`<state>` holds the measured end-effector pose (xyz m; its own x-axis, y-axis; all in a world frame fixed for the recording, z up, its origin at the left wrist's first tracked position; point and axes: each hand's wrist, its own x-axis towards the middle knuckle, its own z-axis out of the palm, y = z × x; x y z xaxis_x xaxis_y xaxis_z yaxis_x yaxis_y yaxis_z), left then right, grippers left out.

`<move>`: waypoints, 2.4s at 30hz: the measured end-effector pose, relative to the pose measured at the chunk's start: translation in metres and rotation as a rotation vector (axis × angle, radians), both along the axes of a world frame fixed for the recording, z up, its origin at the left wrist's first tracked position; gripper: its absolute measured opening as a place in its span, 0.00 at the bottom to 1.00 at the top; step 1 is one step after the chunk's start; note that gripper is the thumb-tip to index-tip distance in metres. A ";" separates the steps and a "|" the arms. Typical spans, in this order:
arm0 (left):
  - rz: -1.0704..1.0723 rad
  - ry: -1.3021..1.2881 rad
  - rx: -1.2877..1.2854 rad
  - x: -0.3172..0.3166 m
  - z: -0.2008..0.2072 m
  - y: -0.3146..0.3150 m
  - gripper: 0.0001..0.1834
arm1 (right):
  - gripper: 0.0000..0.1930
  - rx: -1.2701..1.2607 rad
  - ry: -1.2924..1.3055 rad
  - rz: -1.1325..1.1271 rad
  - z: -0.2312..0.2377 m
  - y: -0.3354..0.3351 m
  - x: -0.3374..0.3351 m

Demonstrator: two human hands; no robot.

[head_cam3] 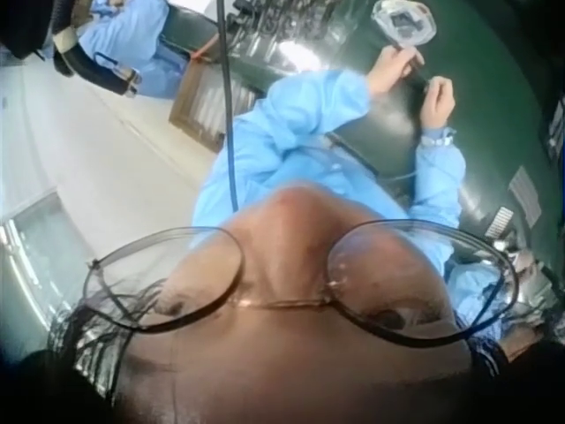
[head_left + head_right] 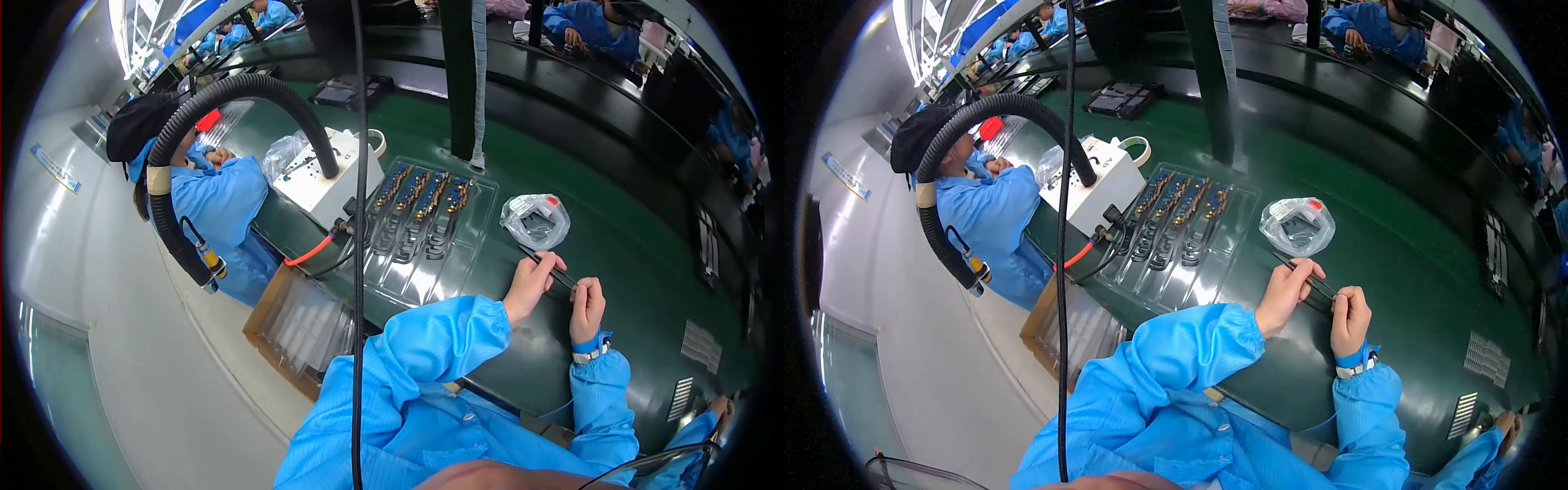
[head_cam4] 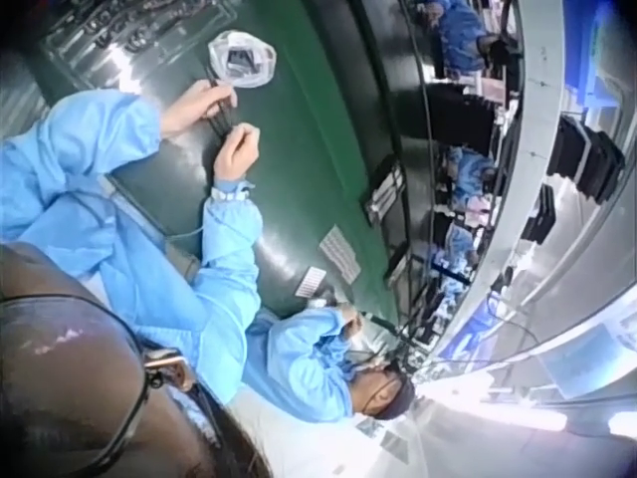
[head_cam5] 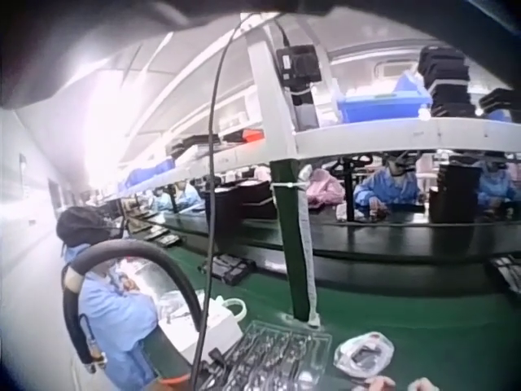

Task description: The person assembles internal electronic components and a battery pack into a tablet housing, then routes internal cables within the housing. This is done using a spudger and tweezers to precisely position the components and cables.

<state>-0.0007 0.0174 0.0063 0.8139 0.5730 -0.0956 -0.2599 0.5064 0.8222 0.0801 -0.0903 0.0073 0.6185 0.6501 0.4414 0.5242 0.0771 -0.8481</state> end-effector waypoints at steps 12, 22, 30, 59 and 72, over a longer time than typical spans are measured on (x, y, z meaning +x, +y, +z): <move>-0.080 -0.068 0.008 -0.003 0.001 -0.002 0.13 | 0.07 0.022 -0.118 -0.039 0.000 -0.007 -0.008; -0.118 -0.092 -0.004 -0.005 0.004 -0.004 0.09 | 0.15 0.030 0.066 -0.033 -0.003 -0.012 -0.003; -0.127 -0.115 0.037 -0.001 0.004 -0.003 0.10 | 0.18 0.016 0.219 -0.085 -0.001 -0.013 -0.004; -0.022 -0.088 -0.035 0.000 0.000 -0.002 0.09 | 0.09 0.030 0.154 -0.006 0.000 -0.007 -0.001; -0.049 -0.029 -0.047 0.003 -0.004 -0.002 0.09 | 0.07 0.066 0.354 -0.005 -0.007 -0.008 0.006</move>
